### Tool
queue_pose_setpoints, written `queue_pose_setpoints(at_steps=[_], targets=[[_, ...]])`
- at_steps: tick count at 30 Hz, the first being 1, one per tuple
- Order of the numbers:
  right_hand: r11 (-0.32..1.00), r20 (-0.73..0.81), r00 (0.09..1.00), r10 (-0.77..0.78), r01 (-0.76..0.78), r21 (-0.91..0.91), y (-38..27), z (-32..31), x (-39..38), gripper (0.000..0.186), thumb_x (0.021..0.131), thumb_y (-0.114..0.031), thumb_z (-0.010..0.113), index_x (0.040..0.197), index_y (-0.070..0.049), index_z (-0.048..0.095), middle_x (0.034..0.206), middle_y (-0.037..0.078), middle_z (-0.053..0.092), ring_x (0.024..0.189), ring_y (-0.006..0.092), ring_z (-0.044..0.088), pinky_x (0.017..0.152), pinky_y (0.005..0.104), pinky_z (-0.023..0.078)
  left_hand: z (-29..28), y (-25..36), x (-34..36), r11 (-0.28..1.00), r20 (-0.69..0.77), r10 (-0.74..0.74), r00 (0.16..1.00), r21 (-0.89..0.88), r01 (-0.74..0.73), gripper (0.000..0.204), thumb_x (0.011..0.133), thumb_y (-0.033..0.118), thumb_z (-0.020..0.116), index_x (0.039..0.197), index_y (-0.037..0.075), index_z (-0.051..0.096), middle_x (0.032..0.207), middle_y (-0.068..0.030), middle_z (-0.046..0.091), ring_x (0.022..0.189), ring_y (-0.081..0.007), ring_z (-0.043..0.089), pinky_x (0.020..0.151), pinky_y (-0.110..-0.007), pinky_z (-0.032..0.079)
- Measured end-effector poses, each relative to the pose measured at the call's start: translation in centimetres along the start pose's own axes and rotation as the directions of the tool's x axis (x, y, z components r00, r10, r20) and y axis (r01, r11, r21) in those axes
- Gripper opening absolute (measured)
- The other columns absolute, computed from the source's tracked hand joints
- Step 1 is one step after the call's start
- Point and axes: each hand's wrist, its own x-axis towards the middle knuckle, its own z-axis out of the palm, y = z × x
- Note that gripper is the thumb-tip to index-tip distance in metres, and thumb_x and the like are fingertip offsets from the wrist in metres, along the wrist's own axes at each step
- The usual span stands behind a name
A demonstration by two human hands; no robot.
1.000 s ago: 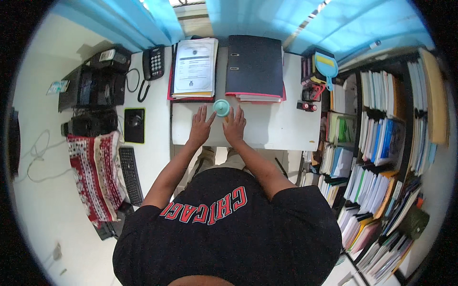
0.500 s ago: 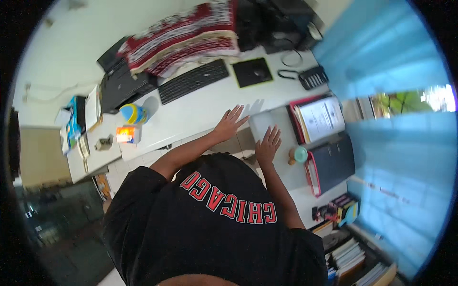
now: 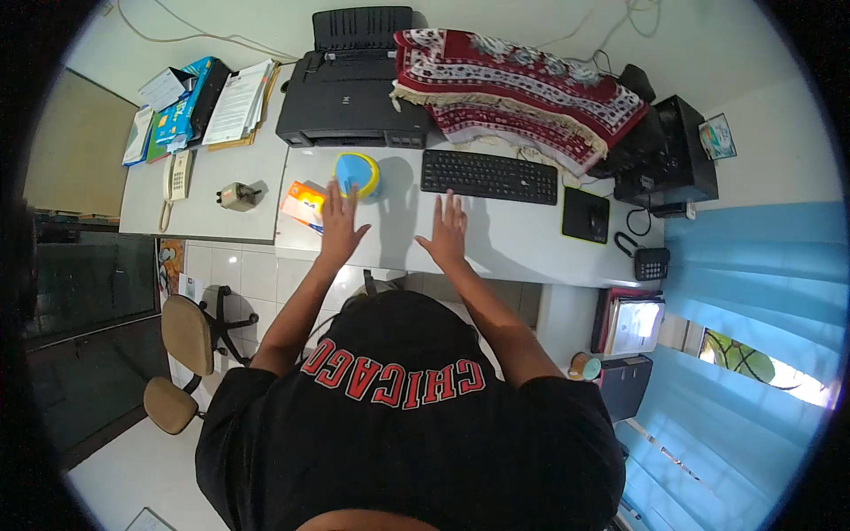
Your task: The person organizes a cluttered office desk by sorting loose papers into a pink folder and a black binder. They then move a computer mouse, a small dustpan, and a roll of tape to different locations on the desk surface.
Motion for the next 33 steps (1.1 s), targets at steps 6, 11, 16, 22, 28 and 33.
queue_pose_setpoints(at_steps=[6, 11, 16, 22, 28, 33], targets=[[0.995, 0.141, 0.990, -0.005, -0.008, 0.095, -7.3, 4.2, 11.0, 0.133, 0.063, -0.049, 0.095, 0.162, -0.001, 0.021, 0.171, 0.022, 0.012, 0.158, 0.0434, 0.010, 0.122, 0.0602, 0.024, -0.7, -11.0, 2.6, 0.988, 0.045, -0.123, 0.991, 0.096, 0.118, 0.128, 0.053, 0.037, 0.100, 0.158, 0.004, 0.035, 0.167, -0.0322, 0.014, 0.156, -0.0484, 0.015, 0.118, -0.062, 0.028], [0.983, 0.298, 0.950, 0.097, -0.137, 0.118, -8.5, 7.0, 14.3, 0.133, 0.060, -0.050, 0.097, 0.163, -0.007, 0.023, 0.169, 0.022, 0.018, 0.156, 0.0443, 0.016, 0.123, 0.0598, 0.025, 2.6, -15.3, 5.6, 0.995, 0.131, -0.057, 0.990, 0.084, 0.046, 0.122, 0.050, 0.044, 0.100, 0.151, 0.003, 0.047, 0.167, -0.0322, 0.016, 0.155, -0.0487, 0.016, 0.118, -0.063, 0.029], [0.964, 0.255, 0.963, 0.086, -0.146, 0.223, -7.8, 9.4, 13.9, 0.130, 0.060, -0.048, 0.097, 0.161, -0.006, 0.027, 0.168, 0.019, 0.024, 0.154, 0.0434, 0.023, 0.120, 0.0584, 0.033, 5.1, -15.3, 7.3, 1.000, 0.242, 0.020, 0.970, -0.009, -0.018, 0.104, 0.050, 0.042, 0.099, 0.142, 0.010, 0.062, 0.167, -0.0270, 0.024, 0.155, -0.0506, 0.016, 0.119, -0.063, 0.028], [0.949, 0.185, 0.981, 0.055, -0.109, 0.297, -8.0, 9.9, 13.6, 0.119, 0.061, -0.041, 0.098, 0.157, -0.006, 0.037, 0.164, 0.017, 0.033, 0.150, 0.0413, 0.030, 0.121, 0.0547, 0.033, 6.2, -15.8, 7.1, 0.994, 0.155, 0.090, 0.984, -0.076, -0.079, 0.076, 0.056, 0.037, 0.098, 0.124, 0.010, 0.076, 0.164, -0.0241, 0.033, 0.152, -0.0503, 0.022, 0.120, -0.061, 0.029], [0.905, 0.025, 0.991, 0.128, -0.127, 0.406, -6.5, 9.6, 12.9, 0.115, 0.058, -0.039, 0.099, 0.153, -0.004, 0.044, 0.159, 0.019, 0.038, 0.147, 0.0421, 0.034, 0.121, 0.0526, 0.033, 5.6, -13.1, 8.2, 0.985, 0.043, 0.116, 0.992, -0.131, -0.110, 0.068, 0.060, 0.034, 0.096, 0.120, 0.008, 0.077, 0.163, -0.0215, 0.036, 0.150, -0.0507, 0.027, 0.119, -0.060, 0.033], [0.908, -0.065, 0.984, 0.168, -0.129, 0.398, -2.6, 6.8, 9.8, 0.115, 0.056, -0.039, 0.099, 0.152, -0.003, 0.045, 0.158, 0.025, 0.036, 0.146, 0.0450, 0.034, 0.121, 0.0539, 0.033, 5.6, -8.1, 9.0, 0.964, 0.053, 0.236, 0.970, -0.141, -0.227, 0.070, 0.061, 0.033, 0.095, 0.123, 0.006, 0.075, 0.163, -0.0222, 0.035, 0.149, -0.0517, 0.027, 0.119, -0.060, 0.032]])
